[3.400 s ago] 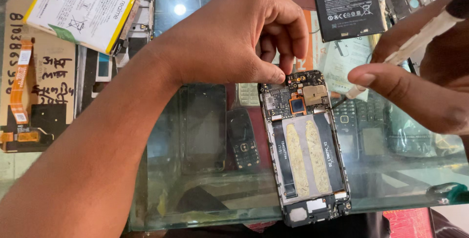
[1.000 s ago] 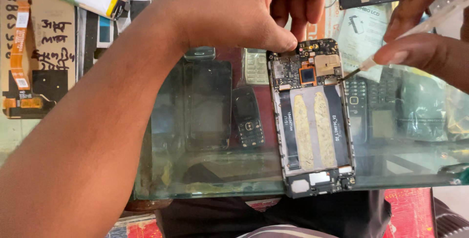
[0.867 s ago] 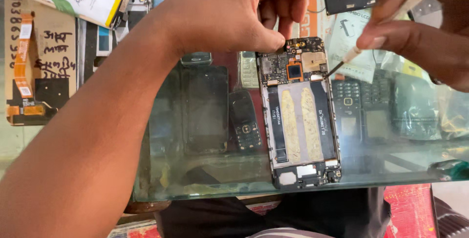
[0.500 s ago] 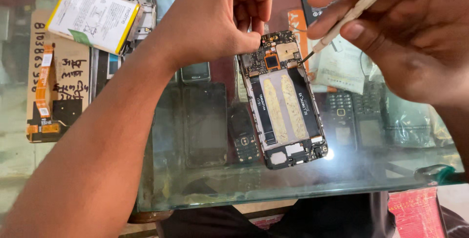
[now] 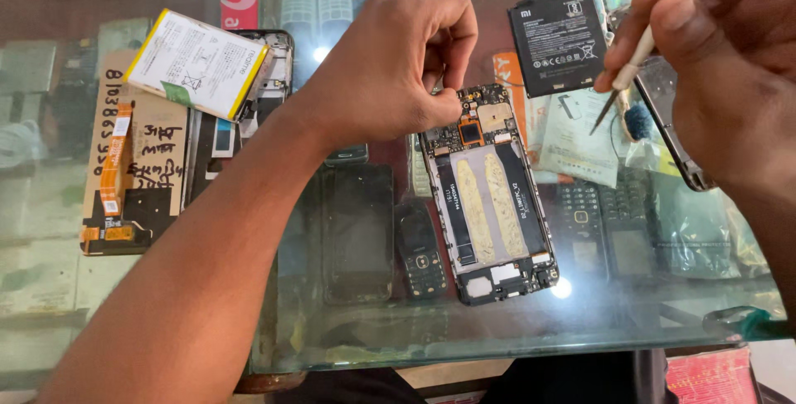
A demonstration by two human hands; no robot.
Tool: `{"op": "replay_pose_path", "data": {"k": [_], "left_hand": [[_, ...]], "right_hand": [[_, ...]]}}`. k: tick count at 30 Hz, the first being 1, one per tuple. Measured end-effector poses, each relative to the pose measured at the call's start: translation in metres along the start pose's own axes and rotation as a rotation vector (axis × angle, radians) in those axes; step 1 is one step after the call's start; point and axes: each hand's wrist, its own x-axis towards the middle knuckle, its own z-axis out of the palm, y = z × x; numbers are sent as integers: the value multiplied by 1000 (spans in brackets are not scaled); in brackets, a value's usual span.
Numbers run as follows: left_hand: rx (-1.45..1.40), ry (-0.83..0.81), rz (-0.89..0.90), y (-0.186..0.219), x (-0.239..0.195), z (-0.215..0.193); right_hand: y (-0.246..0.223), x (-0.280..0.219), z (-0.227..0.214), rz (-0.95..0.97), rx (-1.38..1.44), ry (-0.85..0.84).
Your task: The person uses a small screwdriver to remove screws from a disassembled smartphone chassis on a glass table. They lift and set aside the motherboard and other internal components, then continue unscrewing and handling parts of the phone frame.
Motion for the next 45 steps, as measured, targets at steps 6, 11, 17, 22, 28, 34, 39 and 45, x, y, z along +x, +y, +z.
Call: {"op": "replay_pose_path", "data": {"k": [6, 11, 17, 22, 28, 34, 39, 45], "left_hand": [[-2, 60, 102, -3, 0, -1], [37, 147, 97, -12, -4, -3], [55, 164, 64, -27, -5, -1], [90, 245, 102, -36, -3, -1], [25, 203, 20, -35, -3, 0], [-21, 186, -4, -35, -4, 0], [6, 234, 127, -39, -5, 4], [94, 216, -9, -38, -3, 4]], "right_hand": [[-17, 7, 16, 39, -685, -88], [-27, 9, 35, 45, -787, -245], [-24, -2, 42, -93, -574, -377], [-25, -5, 43, -258, -492, -569], [-21, -4, 41, -195, -439, -687], [-21, -7, 41, -299, -446, -700], [-21, -5, 41, -395, -494, -692], [-25, -9, 44, -414, -558, -715]]}}
